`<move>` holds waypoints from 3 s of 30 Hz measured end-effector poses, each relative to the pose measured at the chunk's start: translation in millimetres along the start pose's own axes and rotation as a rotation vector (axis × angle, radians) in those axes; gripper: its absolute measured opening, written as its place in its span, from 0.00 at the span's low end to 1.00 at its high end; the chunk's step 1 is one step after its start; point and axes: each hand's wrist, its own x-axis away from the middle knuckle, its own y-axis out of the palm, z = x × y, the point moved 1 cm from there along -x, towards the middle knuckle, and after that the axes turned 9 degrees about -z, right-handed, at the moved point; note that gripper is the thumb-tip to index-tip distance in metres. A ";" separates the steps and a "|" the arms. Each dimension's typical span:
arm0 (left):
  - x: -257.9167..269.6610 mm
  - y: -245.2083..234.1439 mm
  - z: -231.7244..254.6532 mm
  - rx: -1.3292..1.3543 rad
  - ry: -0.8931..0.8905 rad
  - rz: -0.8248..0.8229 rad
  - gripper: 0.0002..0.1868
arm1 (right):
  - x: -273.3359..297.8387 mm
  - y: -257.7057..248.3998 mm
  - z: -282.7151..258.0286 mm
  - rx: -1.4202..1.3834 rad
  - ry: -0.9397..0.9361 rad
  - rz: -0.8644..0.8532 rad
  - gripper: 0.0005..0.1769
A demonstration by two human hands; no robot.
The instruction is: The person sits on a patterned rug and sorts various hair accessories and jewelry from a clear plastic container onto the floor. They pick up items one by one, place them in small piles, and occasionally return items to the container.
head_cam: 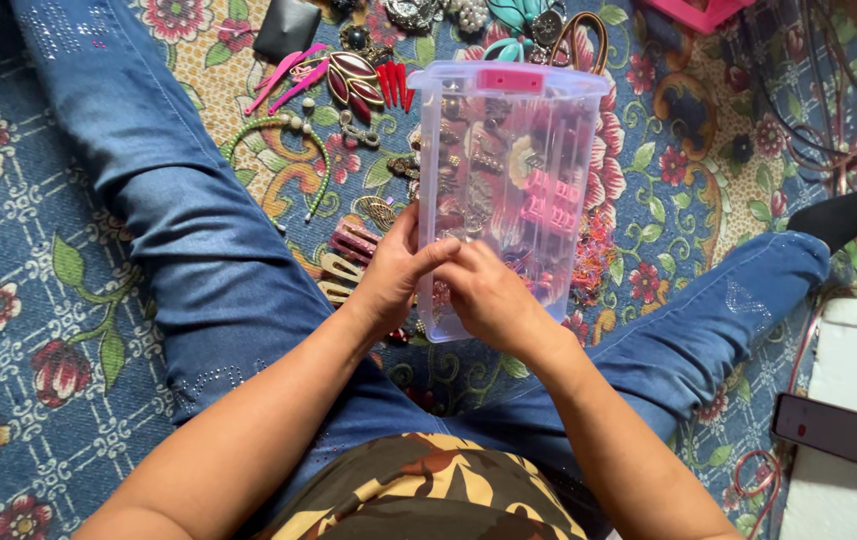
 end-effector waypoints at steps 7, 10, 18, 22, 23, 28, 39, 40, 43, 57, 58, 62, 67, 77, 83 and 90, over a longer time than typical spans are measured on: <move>-0.8 -0.1 4.1 -0.020 -0.032 0.048 0.39 | 32.9 -22.0 20.7 0.144 0.290 -0.037 0.12; -3.2 3.4 1.2 0.002 -0.033 0.020 0.39 | 30.1 -31.8 29.5 0.186 0.271 0.241 0.29; 1.5 -0.1 6.2 -0.042 -0.039 0.049 0.39 | 29.8 -6.1 -2.1 0.192 0.356 0.111 0.20; -2.2 -1.4 2.9 -0.030 -0.035 0.044 0.41 | 41.2 -12.9 6.5 0.200 0.438 0.215 0.12; -2.2 -1.0 1.2 -0.037 -0.033 0.039 0.41 | 41.3 -14.5 10.2 0.204 0.456 0.223 0.15; 0.4 3.1 -4.4 -0.162 0.057 0.039 0.42 | 32.8 -13.7 17.0 0.166 0.580 0.115 0.20; 0.4 -3.6 -5.0 -0.070 0.035 0.118 0.40 | 26.8 -1.0 -11.8 -0.072 0.417 0.083 0.27; 0.9 -3.3 -5.4 -0.085 0.063 0.095 0.39 | 25.2 -0.5 -13.6 -0.110 0.410 0.059 0.27; 1.9 -2.6 -6.9 -0.110 0.086 0.069 0.38 | 19.1 1.1 -17.9 -0.040 0.327 0.078 0.25; -1.8 -1.8 -3.3 -0.019 -0.012 0.057 0.41 | 57.3 -16.0 34.5 -1.193 0.609 0.393 0.15; -1.6 -2.7 -4.3 -0.025 0.009 0.042 0.40 | 61.3 -12.5 39.7 -1.329 0.565 0.432 0.15; -0.8 -7.9 -7.9 -0.025 -0.050 0.098 0.39 | 88.2 -3.8 61.7 -1.552 0.625 0.531 0.14; -2.5 -13.1 -9.8 0.012 -0.077 0.133 0.41 | 140.5 -23.3 98.7 -1.575 0.622 0.752 0.12; -2.3 -13.9 -6.9 -0.004 -0.082 0.132 0.43 | 194.9 -14.0 173.6 -1.091 0.949 0.743 0.12; -0.4 -12.2 -5.3 -0.019 -0.086 0.127 0.43 | 191.0 -2.5 189.2 -0.868 1.019 0.620 0.11; -2.6 -15.1 -6.8 -0.017 -0.082 0.131 0.42 | 185.8 0.3 178.1 -0.714 1.072 0.489 0.09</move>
